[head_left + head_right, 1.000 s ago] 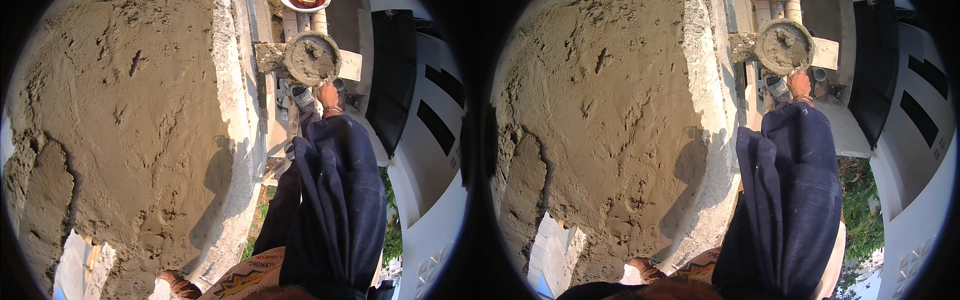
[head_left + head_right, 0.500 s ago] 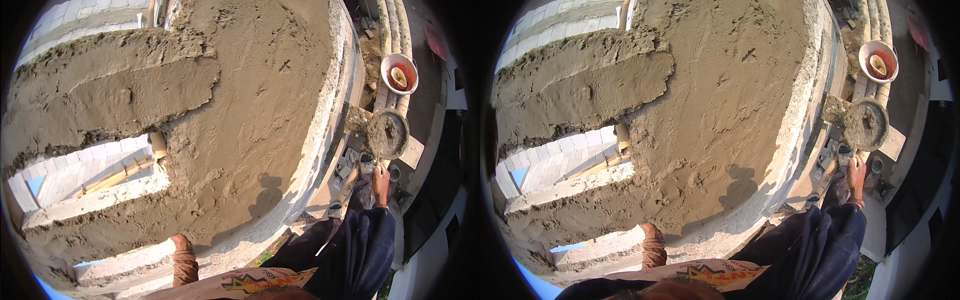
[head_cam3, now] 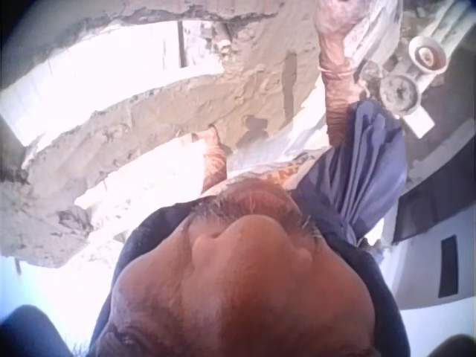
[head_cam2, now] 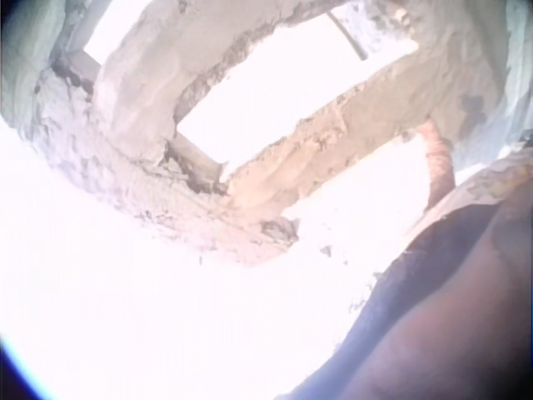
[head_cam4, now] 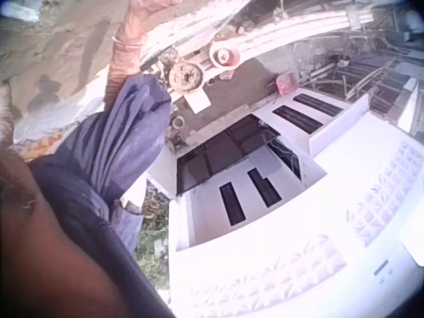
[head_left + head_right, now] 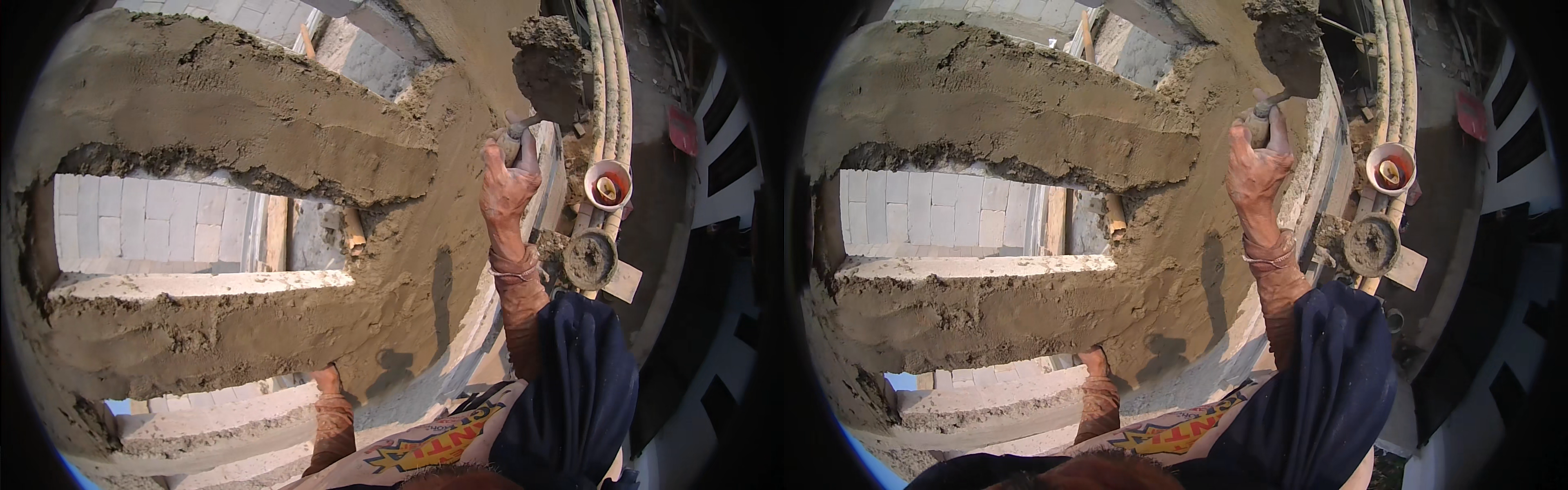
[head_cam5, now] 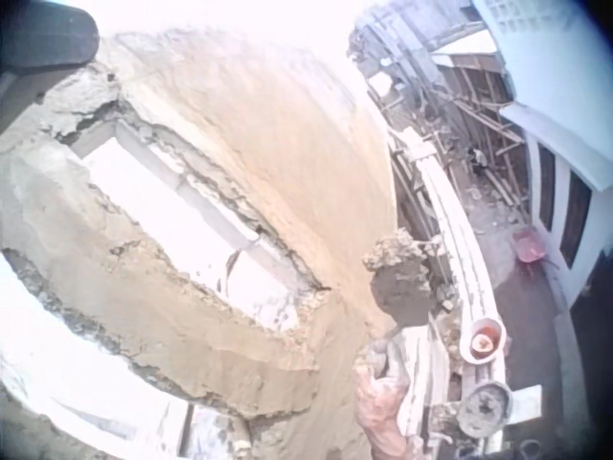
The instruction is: The person applies wet plaster to the vertical gaps of a wall using a trowel and then smooths the surface with a long wooden board.
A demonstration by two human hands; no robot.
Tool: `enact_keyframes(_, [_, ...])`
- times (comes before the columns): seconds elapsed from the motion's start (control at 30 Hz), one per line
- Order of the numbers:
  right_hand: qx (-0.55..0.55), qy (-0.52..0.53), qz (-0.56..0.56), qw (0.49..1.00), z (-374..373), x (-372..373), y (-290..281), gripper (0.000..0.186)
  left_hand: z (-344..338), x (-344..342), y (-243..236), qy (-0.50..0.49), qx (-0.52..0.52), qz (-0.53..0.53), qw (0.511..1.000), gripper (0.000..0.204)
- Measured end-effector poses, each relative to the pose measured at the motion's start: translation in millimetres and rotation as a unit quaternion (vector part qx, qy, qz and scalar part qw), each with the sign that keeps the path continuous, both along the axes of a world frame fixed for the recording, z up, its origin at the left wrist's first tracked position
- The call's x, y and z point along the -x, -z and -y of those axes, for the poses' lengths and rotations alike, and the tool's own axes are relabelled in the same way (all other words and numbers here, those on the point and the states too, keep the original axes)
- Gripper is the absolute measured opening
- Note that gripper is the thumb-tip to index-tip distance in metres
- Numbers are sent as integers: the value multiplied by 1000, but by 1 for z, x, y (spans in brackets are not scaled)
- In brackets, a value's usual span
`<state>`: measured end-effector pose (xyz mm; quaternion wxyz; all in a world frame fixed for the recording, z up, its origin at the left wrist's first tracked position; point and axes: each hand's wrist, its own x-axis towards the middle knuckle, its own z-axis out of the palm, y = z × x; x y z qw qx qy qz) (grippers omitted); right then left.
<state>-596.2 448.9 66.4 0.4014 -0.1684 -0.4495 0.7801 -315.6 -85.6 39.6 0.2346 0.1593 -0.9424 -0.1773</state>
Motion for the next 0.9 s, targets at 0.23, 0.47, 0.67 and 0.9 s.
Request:
enact_keyframes(0.23, [-198,-213,-12,957,70,-40,32,25,46,-25,12,-11,118,68,991,42])
enact_keyframes(0.47, [185,-442,116,870,17,-130,45,25,5,-13,-3,-3,189,174,966,36])
enact_keyframes(0.67, [201,-613,74,761,-58,-16,-8,36,27,-52,-10,-13,326,250,911,38])
enact_keyframes(0.9, [-608,-326,156,706,-110,57,-63,27,20,-44,-1,-76,273,329,901,38])
